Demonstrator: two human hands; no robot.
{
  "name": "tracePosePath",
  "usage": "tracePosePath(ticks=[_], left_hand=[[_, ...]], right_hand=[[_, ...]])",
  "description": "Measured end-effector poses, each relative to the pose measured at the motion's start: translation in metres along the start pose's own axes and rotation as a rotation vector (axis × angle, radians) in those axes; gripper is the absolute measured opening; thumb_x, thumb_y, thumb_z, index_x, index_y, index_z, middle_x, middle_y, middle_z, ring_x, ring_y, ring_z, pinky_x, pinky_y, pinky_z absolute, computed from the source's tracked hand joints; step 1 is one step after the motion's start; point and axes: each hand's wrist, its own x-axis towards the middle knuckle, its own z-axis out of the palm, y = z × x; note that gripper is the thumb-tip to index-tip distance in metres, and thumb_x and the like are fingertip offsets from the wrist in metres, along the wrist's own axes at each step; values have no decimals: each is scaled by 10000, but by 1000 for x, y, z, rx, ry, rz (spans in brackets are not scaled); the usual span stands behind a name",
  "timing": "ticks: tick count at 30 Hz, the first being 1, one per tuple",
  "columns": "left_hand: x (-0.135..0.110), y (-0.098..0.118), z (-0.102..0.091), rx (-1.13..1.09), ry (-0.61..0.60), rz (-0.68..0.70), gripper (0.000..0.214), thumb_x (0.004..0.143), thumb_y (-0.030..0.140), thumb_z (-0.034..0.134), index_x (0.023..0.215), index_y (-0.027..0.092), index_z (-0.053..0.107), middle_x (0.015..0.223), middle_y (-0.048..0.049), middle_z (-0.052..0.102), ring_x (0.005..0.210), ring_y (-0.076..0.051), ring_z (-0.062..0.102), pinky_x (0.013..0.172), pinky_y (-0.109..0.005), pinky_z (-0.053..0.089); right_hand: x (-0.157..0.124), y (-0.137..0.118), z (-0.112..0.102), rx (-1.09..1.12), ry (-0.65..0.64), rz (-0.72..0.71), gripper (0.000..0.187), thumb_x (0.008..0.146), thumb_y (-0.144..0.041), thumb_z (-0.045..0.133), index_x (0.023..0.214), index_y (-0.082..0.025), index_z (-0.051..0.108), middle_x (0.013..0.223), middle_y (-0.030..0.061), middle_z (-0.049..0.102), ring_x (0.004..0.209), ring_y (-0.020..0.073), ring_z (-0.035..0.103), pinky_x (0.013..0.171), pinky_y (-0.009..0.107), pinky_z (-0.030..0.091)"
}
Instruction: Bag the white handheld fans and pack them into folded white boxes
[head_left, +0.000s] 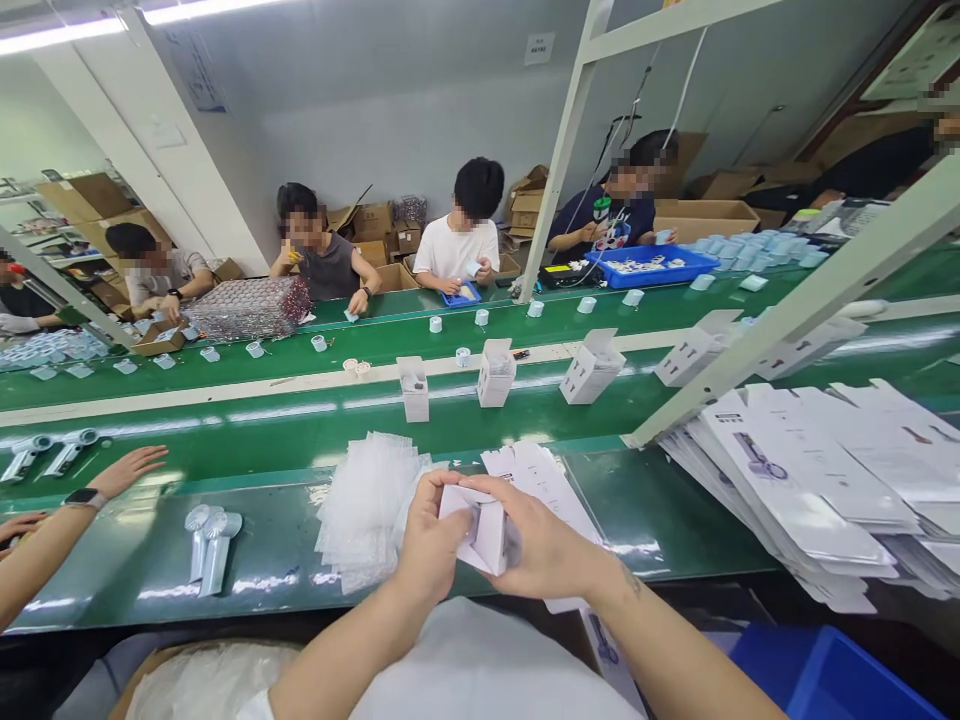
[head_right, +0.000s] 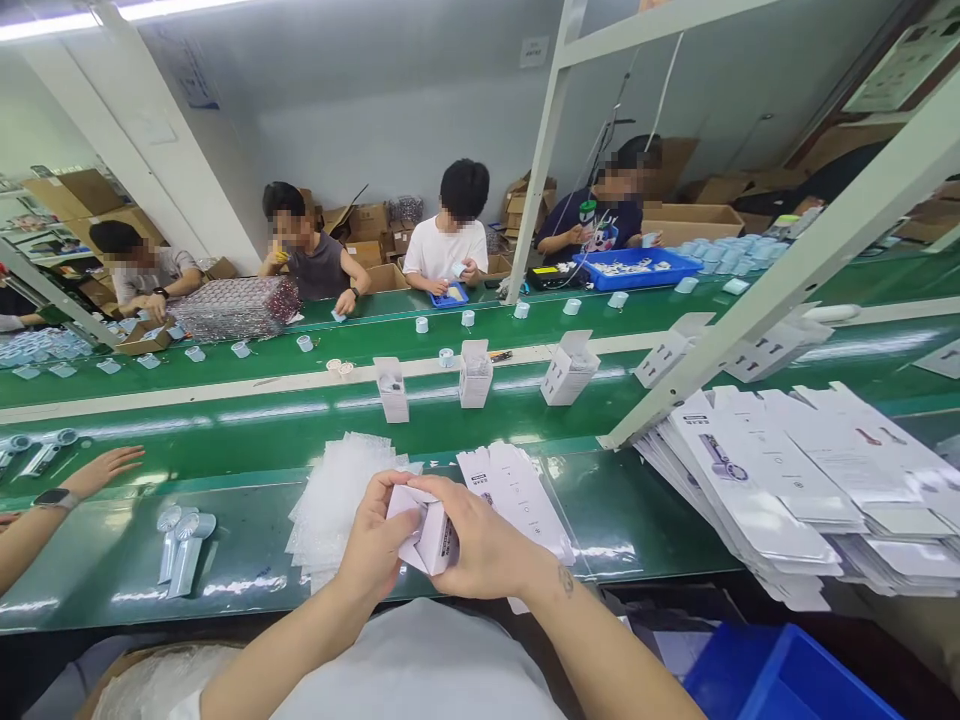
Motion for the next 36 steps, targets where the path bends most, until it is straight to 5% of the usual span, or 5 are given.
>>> tracePosePath(ticks=[15, 21, 24, 28, 36], left_hand=[[13, 16, -9, 413, -518, 48, 753, 857, 659, 496, 1511, 369, 261, 1638, -3, 135, 1500, -294, 89, 1201, -456, 173], [48, 16, -9, 204, -268, -394, 826, 798, 764, 466, 1431, 236, 414, 1501, -168, 413, 1380, -367, 379, 1076, -519, 352], [57, 12, -18, 189, -301, -465, 695, 737, 473, 732, 1322, 192, 483, 1273, -162, 595, 1181, -356, 565, 978, -505, 433], [64, -25, -42, 199, -342, -183, 1072, 567, 168, 848, 1435, 313, 237, 1398, -118, 476, 1253, -306, 504, 1048, -503, 379], [58, -123, -80, 455, -308, -165, 1033, 510, 197, 885, 1416, 212, 388, 1414, -196, 458, 1355, -383, 388, 1138, -587, 209]], right_hand=[[-9, 14, 0, -23, 144, -302, 937, 682, -93, 680, 1442, -265, 161, 1396, 159, 415, 1370, 292, 377, 1063, 496, 414], [-4, 34, -4, -284, 27, -408, 742, 842, -158, 626, 1453, -334, 243, 1398, 98, 513, 1407, 269, 359, 1176, 612, 170], [-16, 56, -6, -261, 24, -240, 794, 764, -204, 741, 1415, -377, 322, 1482, 81, 429, 1476, 321, 190, 1156, 677, 41], [-42, 94, 7, 215, 84, 282, 1305, 559, -458, 881, 1514, -264, 13, 1571, 240, 183, 1447, 369, 255, 1065, 630, 347], [-70, 129, 75, 402, 188, 549, 451, 758, -349, 726, 1172, -204, 620, 1111, 112, 713, 1040, 284, 682, 904, 458, 560]])
